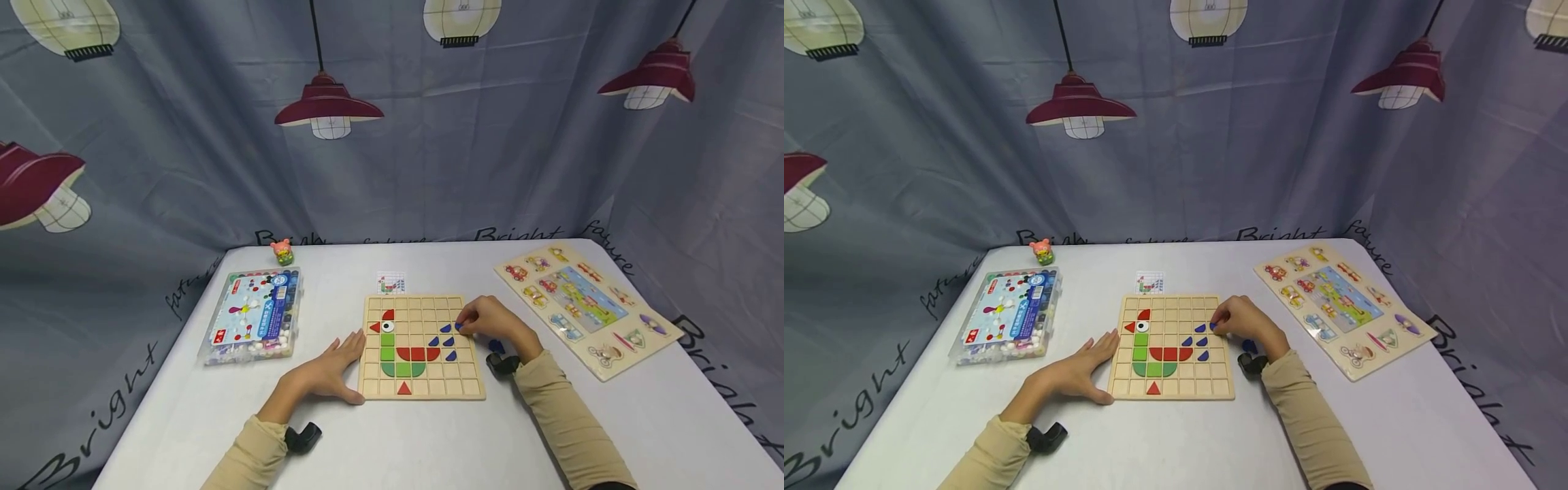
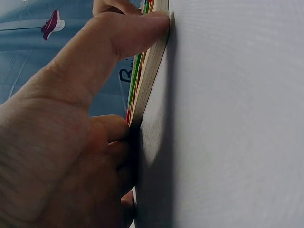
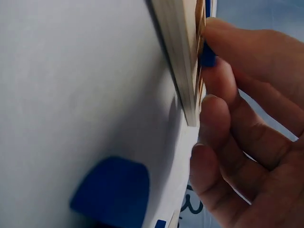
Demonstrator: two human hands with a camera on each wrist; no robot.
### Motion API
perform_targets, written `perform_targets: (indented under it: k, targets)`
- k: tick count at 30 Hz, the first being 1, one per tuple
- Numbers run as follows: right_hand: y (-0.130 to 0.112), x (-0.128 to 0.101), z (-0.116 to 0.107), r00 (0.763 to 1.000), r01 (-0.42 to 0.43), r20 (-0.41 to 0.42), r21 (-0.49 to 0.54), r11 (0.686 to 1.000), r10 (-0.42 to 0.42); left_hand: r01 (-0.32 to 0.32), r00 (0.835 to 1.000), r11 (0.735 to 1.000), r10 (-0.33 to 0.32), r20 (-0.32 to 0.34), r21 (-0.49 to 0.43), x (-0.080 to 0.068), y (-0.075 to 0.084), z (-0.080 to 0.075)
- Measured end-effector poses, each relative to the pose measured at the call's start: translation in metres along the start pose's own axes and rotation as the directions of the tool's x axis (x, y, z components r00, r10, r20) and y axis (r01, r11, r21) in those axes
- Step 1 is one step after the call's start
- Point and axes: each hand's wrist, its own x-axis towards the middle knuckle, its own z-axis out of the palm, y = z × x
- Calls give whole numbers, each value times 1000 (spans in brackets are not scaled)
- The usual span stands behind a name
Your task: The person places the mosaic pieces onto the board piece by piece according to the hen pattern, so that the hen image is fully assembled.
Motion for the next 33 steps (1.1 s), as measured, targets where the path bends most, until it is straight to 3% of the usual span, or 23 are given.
perform_targets:
  k: [33]
  targets:
    - [-7,1,1,999,-24,24,-38,999,25,3,1000,1000,-3,4,-12,0,0,-2]
